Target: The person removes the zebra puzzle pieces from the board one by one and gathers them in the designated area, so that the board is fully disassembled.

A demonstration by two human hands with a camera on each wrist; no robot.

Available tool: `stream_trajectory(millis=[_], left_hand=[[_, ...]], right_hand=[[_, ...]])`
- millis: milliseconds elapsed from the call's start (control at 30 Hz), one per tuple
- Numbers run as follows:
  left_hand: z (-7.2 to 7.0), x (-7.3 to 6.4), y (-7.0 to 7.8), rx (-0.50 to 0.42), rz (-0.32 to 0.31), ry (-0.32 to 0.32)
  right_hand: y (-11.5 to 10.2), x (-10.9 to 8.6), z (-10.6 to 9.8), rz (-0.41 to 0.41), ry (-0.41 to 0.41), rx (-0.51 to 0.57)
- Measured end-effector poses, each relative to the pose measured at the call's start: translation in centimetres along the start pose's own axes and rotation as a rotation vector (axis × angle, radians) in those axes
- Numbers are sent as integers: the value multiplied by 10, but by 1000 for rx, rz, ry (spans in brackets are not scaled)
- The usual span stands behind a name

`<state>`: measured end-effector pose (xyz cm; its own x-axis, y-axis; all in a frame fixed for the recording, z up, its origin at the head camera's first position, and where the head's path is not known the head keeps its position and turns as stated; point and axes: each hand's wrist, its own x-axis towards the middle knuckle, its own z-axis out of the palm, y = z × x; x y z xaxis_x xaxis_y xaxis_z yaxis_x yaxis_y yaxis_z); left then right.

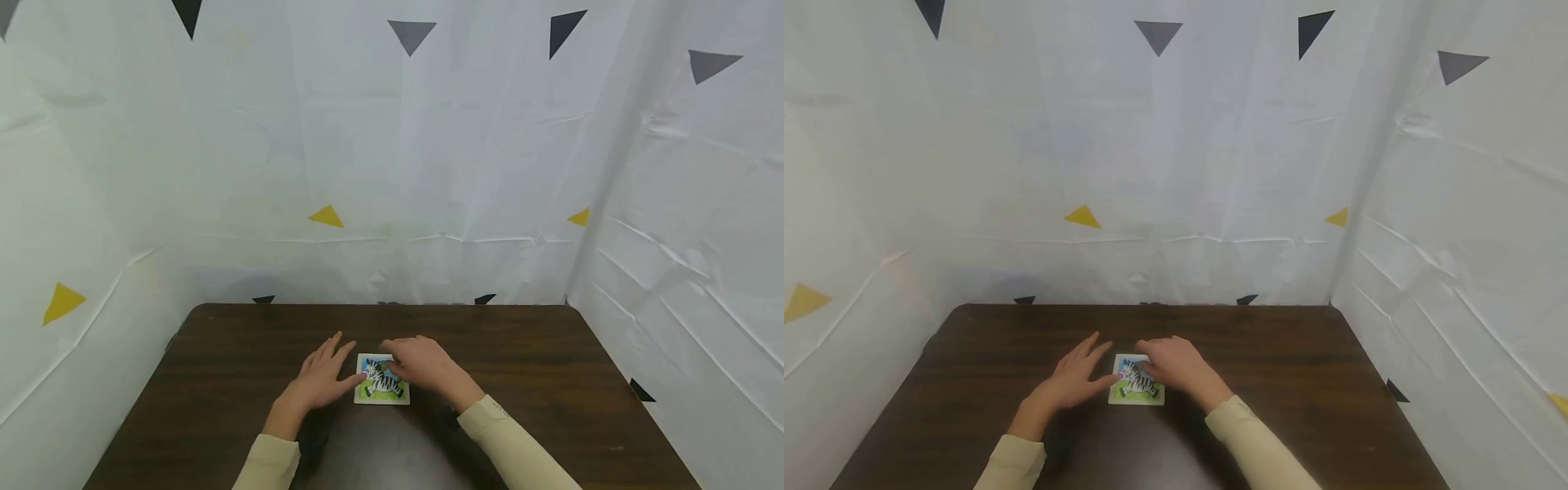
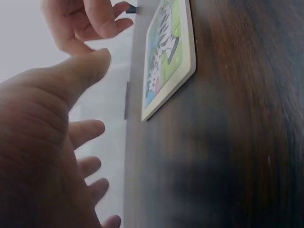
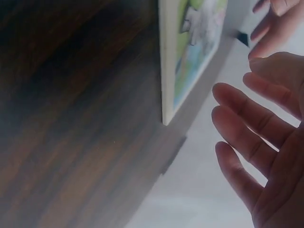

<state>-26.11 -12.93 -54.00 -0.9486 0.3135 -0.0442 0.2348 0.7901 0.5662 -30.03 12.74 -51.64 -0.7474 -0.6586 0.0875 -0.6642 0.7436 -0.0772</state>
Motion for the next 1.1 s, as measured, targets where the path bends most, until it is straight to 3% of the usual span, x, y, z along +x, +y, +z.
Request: stream_trajectory(millis=[200,467,667,900,1100], left_hand=[[21,8,-9,-14,-91,-66],[40,12,-5,20,-93,-58],[39,9,2,44,-78,-88],[34,4,14,28,-82,-60],[30,-4,20,27,-91,-91]], right_hand=[[-6,8,1,-82,-75,-129],[0,10,-2,-140,-131,-186],[1,13,-4,-212,-168,-287],[2,22,-13,-304,-147,-490],[-4,23,-14,-340,-175,-535]])
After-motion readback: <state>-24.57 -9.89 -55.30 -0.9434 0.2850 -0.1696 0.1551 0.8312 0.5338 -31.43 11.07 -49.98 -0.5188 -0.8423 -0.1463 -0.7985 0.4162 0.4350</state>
